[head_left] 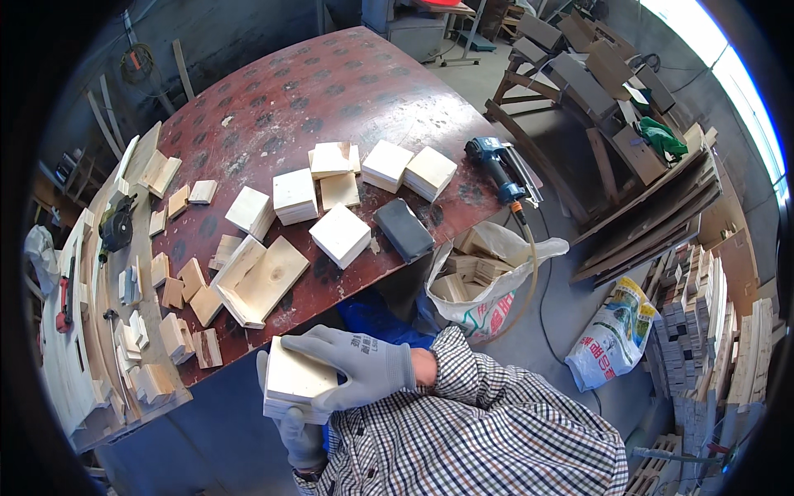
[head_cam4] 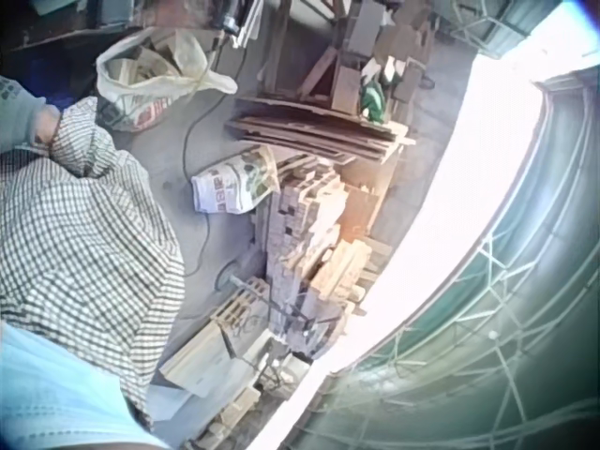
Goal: The person sands small rectangular wooden blocks with a sanding block, handling them one at a time and rotating them to smooth multiple faces. The person places finished blocks into a white bag and continues the process with additional blocks from the table.
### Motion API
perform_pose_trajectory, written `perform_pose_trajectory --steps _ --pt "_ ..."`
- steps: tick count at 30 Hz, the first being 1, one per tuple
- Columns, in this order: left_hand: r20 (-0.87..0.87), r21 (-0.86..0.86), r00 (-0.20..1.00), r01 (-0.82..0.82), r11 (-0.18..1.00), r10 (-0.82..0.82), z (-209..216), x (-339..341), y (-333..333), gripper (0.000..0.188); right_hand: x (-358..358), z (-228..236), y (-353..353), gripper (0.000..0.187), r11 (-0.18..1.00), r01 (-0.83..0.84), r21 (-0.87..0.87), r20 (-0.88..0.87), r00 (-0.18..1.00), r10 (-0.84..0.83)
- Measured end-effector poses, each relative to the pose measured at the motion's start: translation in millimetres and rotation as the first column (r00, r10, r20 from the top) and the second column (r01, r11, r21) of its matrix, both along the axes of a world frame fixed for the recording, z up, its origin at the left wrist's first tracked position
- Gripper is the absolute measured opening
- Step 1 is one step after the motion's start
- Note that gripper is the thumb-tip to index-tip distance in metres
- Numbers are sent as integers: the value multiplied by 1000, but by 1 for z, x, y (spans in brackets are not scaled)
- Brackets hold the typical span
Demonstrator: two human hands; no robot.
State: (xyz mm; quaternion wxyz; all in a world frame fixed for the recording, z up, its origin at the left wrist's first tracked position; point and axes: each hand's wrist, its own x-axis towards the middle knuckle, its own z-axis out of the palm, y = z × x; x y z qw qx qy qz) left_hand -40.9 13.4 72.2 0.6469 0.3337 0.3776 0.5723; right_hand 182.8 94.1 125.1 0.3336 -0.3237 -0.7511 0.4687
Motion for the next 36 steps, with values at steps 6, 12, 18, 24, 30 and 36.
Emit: perform_pose_trajectory --steps 6,12,18,24,30,36 --pt "248 265 963 -168 949 101 -34 -45 -7 79 70 -70 96 65 502 656 564 241 451 -860" --pt "273 376 962 -95 922 -13 -37 -89 -12 77 118 -110 111 92 622 611 490 657 212 -724" --pt "491 192 870 -162 968 48 -19 -76 -18 80 116 -111 118 87 611 653 447 722 140 -678" --pt "587 121 809 -43 992 -37 -10 -69 -9 83 116 -115 122 86 599 654 461 721 117 -682" --pt "725 92 684 10 996 -74 1 -44 2 90 113 -134 120 83 543 607 580 619 105 -779" --pt "780 4 626 1 1000 -4 -7 -48 6 98 115 -134 117 83 527 612 590 599 106 -794"
